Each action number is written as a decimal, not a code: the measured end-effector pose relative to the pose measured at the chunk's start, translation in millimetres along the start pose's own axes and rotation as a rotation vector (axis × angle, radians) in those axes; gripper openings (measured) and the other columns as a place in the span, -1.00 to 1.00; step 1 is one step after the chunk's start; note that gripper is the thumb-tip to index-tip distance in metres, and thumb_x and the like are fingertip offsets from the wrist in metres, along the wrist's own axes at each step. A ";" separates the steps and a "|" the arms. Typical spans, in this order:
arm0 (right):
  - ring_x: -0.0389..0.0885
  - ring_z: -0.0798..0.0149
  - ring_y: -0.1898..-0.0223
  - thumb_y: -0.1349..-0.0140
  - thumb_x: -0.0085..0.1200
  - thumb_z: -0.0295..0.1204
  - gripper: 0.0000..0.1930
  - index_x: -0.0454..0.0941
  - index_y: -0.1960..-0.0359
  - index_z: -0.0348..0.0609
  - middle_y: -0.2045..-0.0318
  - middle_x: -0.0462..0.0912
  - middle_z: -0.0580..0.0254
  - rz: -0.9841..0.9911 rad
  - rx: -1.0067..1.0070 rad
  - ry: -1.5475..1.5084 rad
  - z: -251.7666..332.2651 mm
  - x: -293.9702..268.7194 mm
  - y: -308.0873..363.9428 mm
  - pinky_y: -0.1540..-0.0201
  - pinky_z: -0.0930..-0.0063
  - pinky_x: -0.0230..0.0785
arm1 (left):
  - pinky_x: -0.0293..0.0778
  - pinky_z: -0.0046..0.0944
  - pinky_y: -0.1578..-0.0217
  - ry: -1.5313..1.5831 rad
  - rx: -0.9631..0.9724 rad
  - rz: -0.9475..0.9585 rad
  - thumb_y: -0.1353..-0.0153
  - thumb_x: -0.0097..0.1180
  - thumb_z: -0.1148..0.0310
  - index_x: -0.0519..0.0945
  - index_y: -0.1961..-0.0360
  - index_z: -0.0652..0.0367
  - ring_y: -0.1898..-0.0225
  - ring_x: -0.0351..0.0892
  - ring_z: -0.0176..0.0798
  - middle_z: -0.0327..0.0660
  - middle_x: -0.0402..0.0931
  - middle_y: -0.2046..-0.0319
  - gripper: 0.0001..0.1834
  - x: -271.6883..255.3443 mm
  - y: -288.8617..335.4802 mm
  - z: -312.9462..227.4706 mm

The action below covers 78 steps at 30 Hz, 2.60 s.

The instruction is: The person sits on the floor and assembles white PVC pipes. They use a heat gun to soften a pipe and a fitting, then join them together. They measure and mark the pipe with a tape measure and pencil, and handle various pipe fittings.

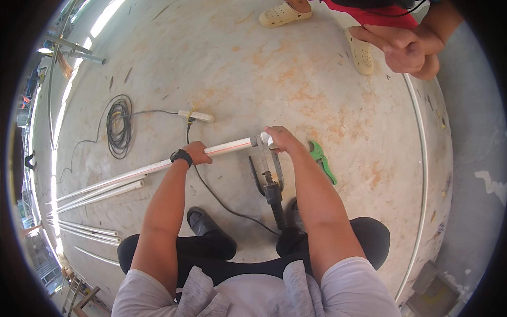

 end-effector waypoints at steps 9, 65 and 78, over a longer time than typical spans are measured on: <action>0.47 0.29 0.69 -0.42 -0.09 0.00 -0.51 0.62 0.16 -0.25 0.60 0.55 0.18 -0.010 -0.043 0.005 1.4 -2.2 -3.3 0.64 0.40 0.31 | 0.61 -0.03 0.02 -0.058 -0.046 -0.124 0.09 0.25 0.10 0.77 0.25 0.11 0.09 0.71 0.04 -0.01 0.72 0.16 -0.59 -12.9 17.2 -12.0; 0.51 0.29 0.73 -0.45 -0.15 0.00 -0.48 0.58 0.30 -0.27 0.61 0.59 0.12 0.060 0.112 0.179 8.7 1.9 -2.9 0.68 0.39 0.28 | 0.62 -0.05 0.02 -0.048 -0.109 -0.316 -0.12 0.14 0.26 0.77 0.16 -0.03 0.11 0.73 0.02 -0.07 0.74 0.20 -0.71 1.0 23.8 -18.8; 0.48 0.30 0.74 -0.46 -0.15 0.02 -0.48 0.60 0.29 -0.23 0.65 0.58 0.15 0.058 0.133 0.251 12.1 0.2 -2.5 0.69 0.41 0.29 | 0.59 -0.04 0.02 -0.064 -0.070 -0.356 -0.12 0.20 0.21 0.75 0.16 -0.02 0.08 0.71 -0.01 -0.10 0.73 0.18 -0.72 4.8 21.6 -17.3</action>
Point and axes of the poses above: each hand's wrist, its own y-axis away from the middle knuckle, its own x-axis out of the palm, z = x × y, the point moved 7 cm from there along -y, towards the middle knuckle
